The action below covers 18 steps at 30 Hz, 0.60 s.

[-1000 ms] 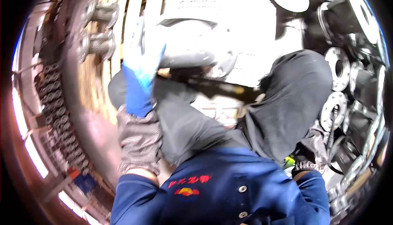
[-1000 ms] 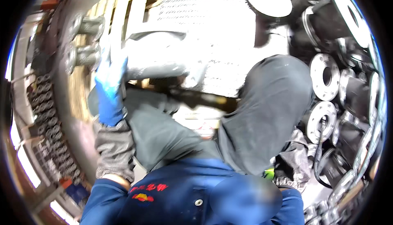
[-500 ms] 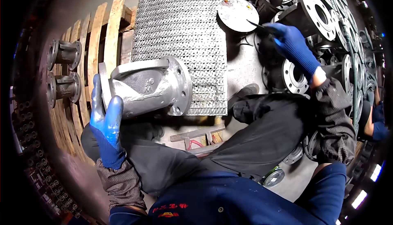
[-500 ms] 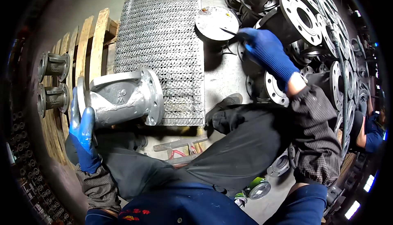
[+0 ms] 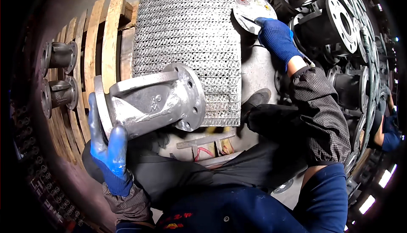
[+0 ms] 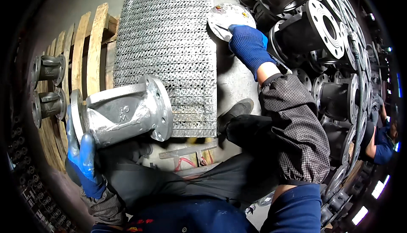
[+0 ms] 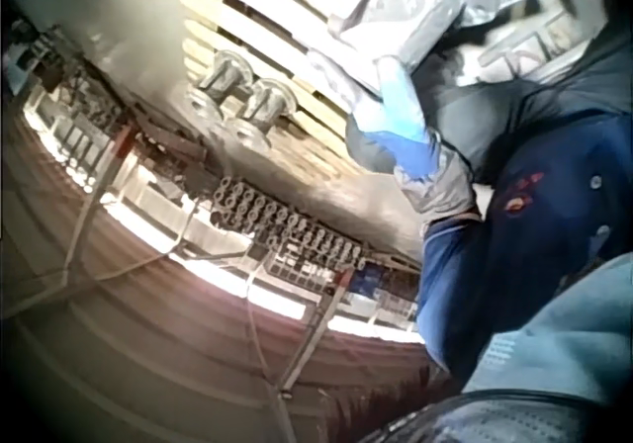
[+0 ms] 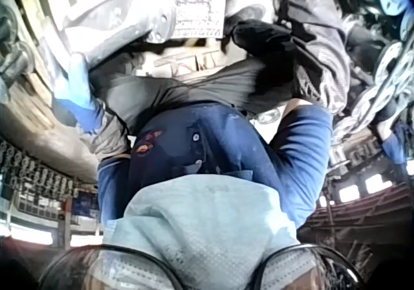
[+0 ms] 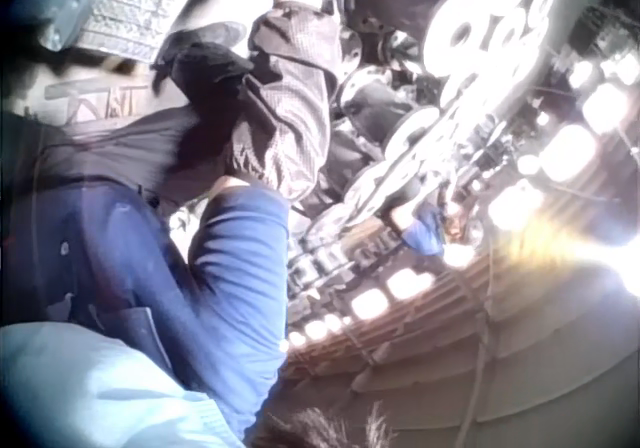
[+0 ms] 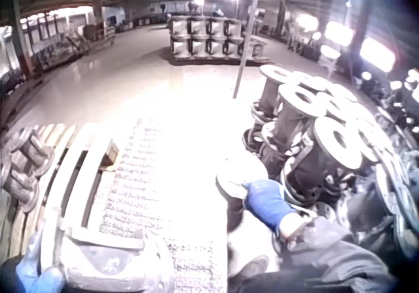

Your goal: The person holds a metal pipe fitting and uses a small tool to scrape and clean the interior and exterior surfaces. The person turns the part over several times to reach different areas and moves it onto a wooden pallet when finished.

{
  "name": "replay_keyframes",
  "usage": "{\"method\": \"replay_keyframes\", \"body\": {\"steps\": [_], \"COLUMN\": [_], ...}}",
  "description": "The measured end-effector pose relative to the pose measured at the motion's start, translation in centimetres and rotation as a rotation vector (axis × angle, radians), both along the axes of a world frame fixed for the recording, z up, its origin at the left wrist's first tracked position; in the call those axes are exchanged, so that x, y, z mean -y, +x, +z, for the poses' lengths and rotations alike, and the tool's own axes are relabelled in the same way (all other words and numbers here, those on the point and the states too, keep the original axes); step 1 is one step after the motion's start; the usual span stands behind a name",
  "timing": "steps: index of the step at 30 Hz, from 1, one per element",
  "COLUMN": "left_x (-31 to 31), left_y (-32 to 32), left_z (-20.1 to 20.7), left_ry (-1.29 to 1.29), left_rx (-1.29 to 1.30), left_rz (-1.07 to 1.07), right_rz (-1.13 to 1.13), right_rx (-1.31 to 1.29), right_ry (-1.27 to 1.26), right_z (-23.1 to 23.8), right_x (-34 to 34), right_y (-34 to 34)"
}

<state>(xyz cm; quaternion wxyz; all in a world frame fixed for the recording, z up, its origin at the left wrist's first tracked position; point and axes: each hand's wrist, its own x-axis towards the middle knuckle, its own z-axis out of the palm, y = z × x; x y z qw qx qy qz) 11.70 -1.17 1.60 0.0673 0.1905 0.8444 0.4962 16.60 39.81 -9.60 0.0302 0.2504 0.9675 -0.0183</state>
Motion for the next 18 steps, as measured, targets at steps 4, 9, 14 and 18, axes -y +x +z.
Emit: {"method": "replay_keyframes", "body": {"steps": [4, 9, 14, 18], "left_x": [-0.6, -0.1, 0.0, 0.6], "left_y": [0.2, 0.2, 0.1, 0.0], "left_z": [0.5, 0.1, 0.1, -0.4], "left_ry": [0.074, 0.082, 0.038, 0.003], "left_rx": [0.091, 0.106, 0.063, 0.021], "left_rz": [0.008, 0.026, 0.013, 0.001], "right_rz": [0.051, 0.061, 0.051, 0.086], "right_rx": [-0.058, -0.046, -0.034, -0.04], "right_ry": [0.006, 0.03, 0.013, 0.016], "right_z": [-1.2, -1.4, -1.2, -1.2], "right_x": [-0.8, -0.8, -0.7, -0.7], "right_y": [-0.4, -0.9, -1.1, -1.1]}}
